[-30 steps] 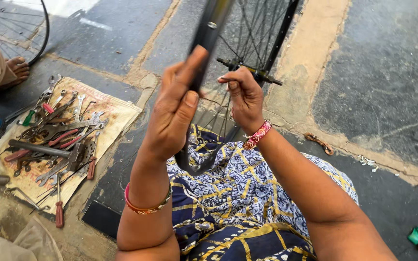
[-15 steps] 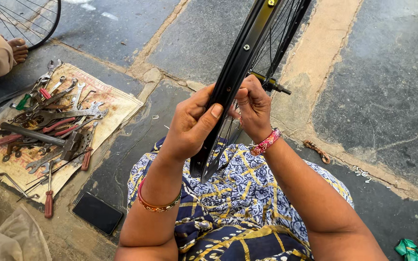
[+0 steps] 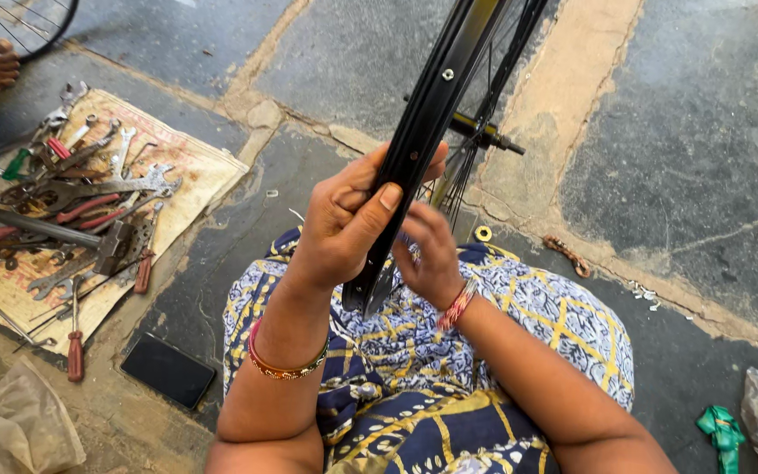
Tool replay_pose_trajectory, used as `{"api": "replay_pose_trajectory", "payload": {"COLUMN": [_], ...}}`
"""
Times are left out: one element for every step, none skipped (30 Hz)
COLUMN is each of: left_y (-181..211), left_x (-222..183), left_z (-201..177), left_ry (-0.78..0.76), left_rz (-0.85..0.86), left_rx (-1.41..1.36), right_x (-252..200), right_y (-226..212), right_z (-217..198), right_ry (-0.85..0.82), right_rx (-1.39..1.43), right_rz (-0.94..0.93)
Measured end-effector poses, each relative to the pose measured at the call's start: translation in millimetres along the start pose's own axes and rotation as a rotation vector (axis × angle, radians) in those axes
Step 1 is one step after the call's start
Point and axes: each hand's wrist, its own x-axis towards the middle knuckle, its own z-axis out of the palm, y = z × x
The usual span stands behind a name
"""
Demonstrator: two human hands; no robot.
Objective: The person threads spokes into the hub and through the holes in a bicycle rim, using their hands to position and secure the spokes.
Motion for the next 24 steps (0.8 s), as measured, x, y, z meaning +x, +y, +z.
{"api": "replay_pose_trajectory", "payload": {"left_y": [0,0,0,1,1,1,1,0,0,1,1,2,2,2,1,2,2,3,3,4,3,5,8,8], "left_x": [-2,-3,-3,-2,-3,-4,-4,-3,-2,-3,-3,-3,-3,-3,-2,-3,-3,-3,-3,-5,-6,-10,-17,-23], "left_z": [1,3,4,4,4,3,2,1,0,0,1,1,3,4,6,6,7,7,7,7,7,4,3,2], "left_ry": [0.003,0.0,-0.004,-0.002,-0.003,-0.004,0.002,-0.003,-0.012,-0.011,-0.014,-0.018,-0.019,-0.02,-0.021,-0.021,-0.012,-0.009,-0.009,0.026,0.047,0.089,0.127,0.163], "left_rz": [-0.002,-0.004,-0.003,-0.001,-0.002,-0.004,-0.013,-0.007,0.005,0.001,-0.006,-0.012,-0.016,-0.01,-0.008,-0.006,-0.007,-0.009,-0.015,-0.021,-0.036,-0.04,-0.058,-0.079], "left_rx": [-0.002,0.009,0.023,0.024,0.032,0.04,0.037,0.034,0.031,0.028,0.003,-0.022,-0.025,-0.01,-0.003,0.004,-0.013,-0.023,-0.033,-0.011,-0.001,0.102,0.117,0.132], "right_x": [3,7,13,19,22,25,26,26,29,30,33,35,38,44,48,51,53,55,56,57,56,55,47,38], "right_y": [5,9,13,16,17,18,17,15,15,13,12,11,12,15,17,16,14,12,8,5,0,-3,-8,-10], "right_z": [-1,-3,-5,-8,-12,-15,-19,-25,-29,-31,-33,-34,-35,-37,-39,-41,-42,-43,-42,-42,-44,-45,-50,-59], "right_ry": [-0.004,-0.056,-0.106,-0.107,-0.087,-0.066,-0.072,-0.041,-0.006,-0.009,0.041,0.091,0.091,0.144,0.197,0.197,0.158,0.119,0.124,0.095,0.074,0.086,0.043,-0.001], "right_rx": [0.0,0.014,0.028,0.029,0.031,0.034,0.037,0.038,0.035,0.035,0.037,0.038,0.036,0.081,0.128,0.126,0.147,0.168,0.165,0.202,0.224,0.206,0.184,0.164], "right_rz": [0.002,0.11,0.212,0.21,0.175,0.141,0.15,0.089,0.024,0.028,0.035,0.043,0.047,0.062,0.075,0.078,0.1,0.122,0.129,0.131,0.144,0.163,0.163,0.165]}}
